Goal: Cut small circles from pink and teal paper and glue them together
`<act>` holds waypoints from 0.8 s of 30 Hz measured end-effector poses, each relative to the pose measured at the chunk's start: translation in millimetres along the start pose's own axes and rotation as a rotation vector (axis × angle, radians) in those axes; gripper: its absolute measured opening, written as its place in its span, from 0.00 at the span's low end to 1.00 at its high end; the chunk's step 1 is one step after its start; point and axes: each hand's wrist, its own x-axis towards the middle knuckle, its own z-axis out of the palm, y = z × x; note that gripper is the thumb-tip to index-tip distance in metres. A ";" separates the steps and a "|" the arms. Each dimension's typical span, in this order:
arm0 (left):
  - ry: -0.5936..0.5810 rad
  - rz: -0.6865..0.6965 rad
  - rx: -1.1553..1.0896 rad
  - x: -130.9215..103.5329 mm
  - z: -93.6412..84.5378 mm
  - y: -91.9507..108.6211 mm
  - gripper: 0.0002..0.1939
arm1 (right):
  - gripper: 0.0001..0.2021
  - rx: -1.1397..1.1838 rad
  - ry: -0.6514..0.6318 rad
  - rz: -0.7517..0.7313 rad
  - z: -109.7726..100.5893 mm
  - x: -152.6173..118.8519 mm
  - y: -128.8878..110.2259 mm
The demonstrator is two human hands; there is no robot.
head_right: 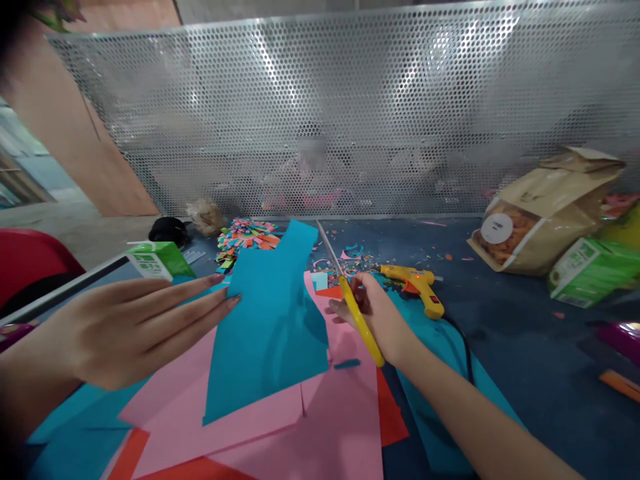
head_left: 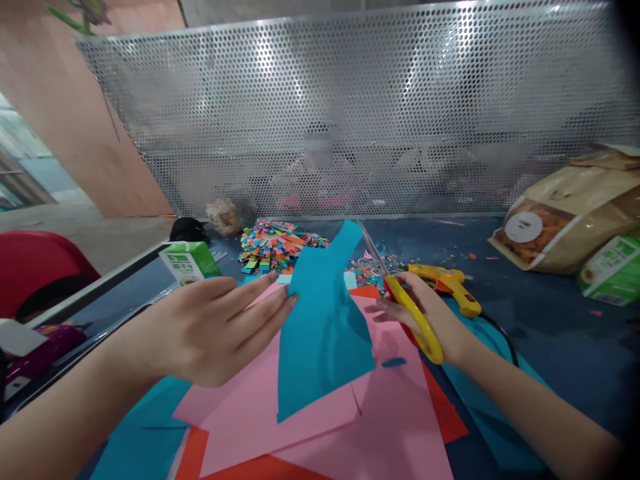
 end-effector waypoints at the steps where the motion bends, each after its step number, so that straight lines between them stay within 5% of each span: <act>1: -0.004 -0.025 -0.003 -2.5 0.8 -0.7 0.26 | 0.26 -0.004 -0.012 -0.001 1.0 -0.8 1.2; 8: 0.129 0.021 0.293 9.7 3.3 7.8 0.25 | 0.27 0.034 0.048 -0.066 8.3 0.7 12.7; 15: 0.262 0.201 0.698 34.7 -1.9 22.0 0.12 | 0.30 0.132 0.144 -0.089 4.9 3.3 8.6; 21: 0.274 0.038 0.700 31.8 10.0 25.2 0.18 | 0.23 0.123 0.128 -0.057 4.3 -1.8 0.7; 24: 0.296 -0.113 0.500 29.9 25.6 29.6 0.19 | 0.22 0.068 0.124 -0.134 1.8 -0.5 2.8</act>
